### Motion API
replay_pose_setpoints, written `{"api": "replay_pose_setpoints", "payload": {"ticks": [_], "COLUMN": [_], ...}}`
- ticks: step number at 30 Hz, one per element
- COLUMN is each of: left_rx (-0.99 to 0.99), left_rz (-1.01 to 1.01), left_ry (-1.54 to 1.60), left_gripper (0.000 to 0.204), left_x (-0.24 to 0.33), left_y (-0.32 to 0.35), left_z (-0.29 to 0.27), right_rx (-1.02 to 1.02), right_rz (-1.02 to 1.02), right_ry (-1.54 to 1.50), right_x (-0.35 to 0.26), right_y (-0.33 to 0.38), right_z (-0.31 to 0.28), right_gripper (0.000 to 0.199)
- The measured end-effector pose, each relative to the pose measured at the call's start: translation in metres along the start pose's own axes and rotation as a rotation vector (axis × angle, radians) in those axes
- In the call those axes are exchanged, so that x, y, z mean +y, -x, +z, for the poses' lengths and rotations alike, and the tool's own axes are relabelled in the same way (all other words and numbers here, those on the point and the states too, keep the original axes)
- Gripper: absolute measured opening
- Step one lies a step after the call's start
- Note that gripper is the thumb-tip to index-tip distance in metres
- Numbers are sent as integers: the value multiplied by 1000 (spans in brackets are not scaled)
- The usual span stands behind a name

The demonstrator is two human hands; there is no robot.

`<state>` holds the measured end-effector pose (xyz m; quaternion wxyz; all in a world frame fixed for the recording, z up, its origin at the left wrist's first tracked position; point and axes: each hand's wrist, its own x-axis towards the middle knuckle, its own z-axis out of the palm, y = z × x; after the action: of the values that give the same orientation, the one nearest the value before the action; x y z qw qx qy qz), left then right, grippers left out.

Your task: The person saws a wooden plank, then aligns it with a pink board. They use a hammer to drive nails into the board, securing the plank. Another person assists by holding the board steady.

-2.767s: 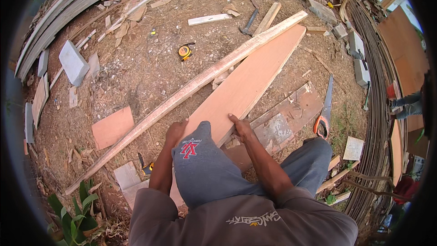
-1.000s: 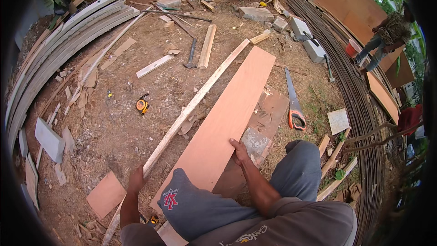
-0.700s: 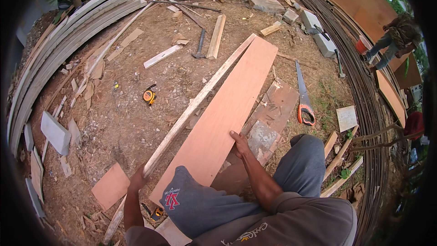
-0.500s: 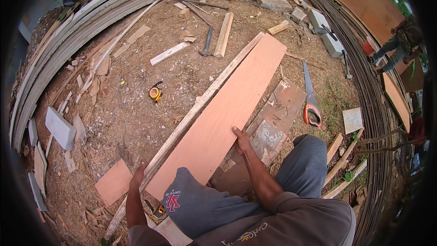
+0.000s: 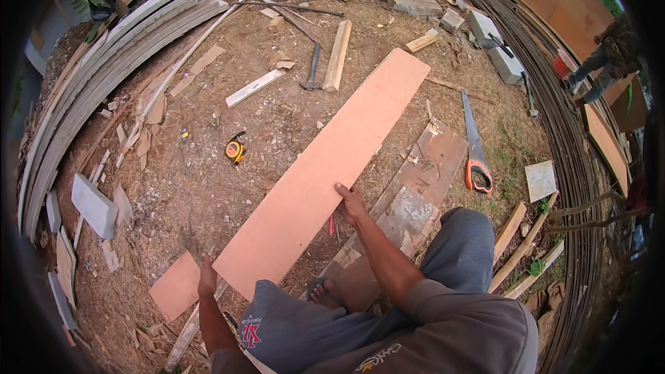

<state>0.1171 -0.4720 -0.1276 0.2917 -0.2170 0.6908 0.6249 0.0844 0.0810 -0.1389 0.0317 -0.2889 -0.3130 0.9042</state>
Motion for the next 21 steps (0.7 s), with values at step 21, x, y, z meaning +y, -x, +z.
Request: {"api": "replay_pose_setpoints", "payload": {"ticks": [21], "left_rx": [247], "left_rz": [14], "left_ry": [-179], "left_gripper": [37], "left_x": [6], "left_y": [8], "left_z": [31], "right_rx": [6], "right_rz": [298], "right_ry": [575], "right_x": [-6], "right_y": [-21], "right_z": [3], "right_gripper": [74]}}
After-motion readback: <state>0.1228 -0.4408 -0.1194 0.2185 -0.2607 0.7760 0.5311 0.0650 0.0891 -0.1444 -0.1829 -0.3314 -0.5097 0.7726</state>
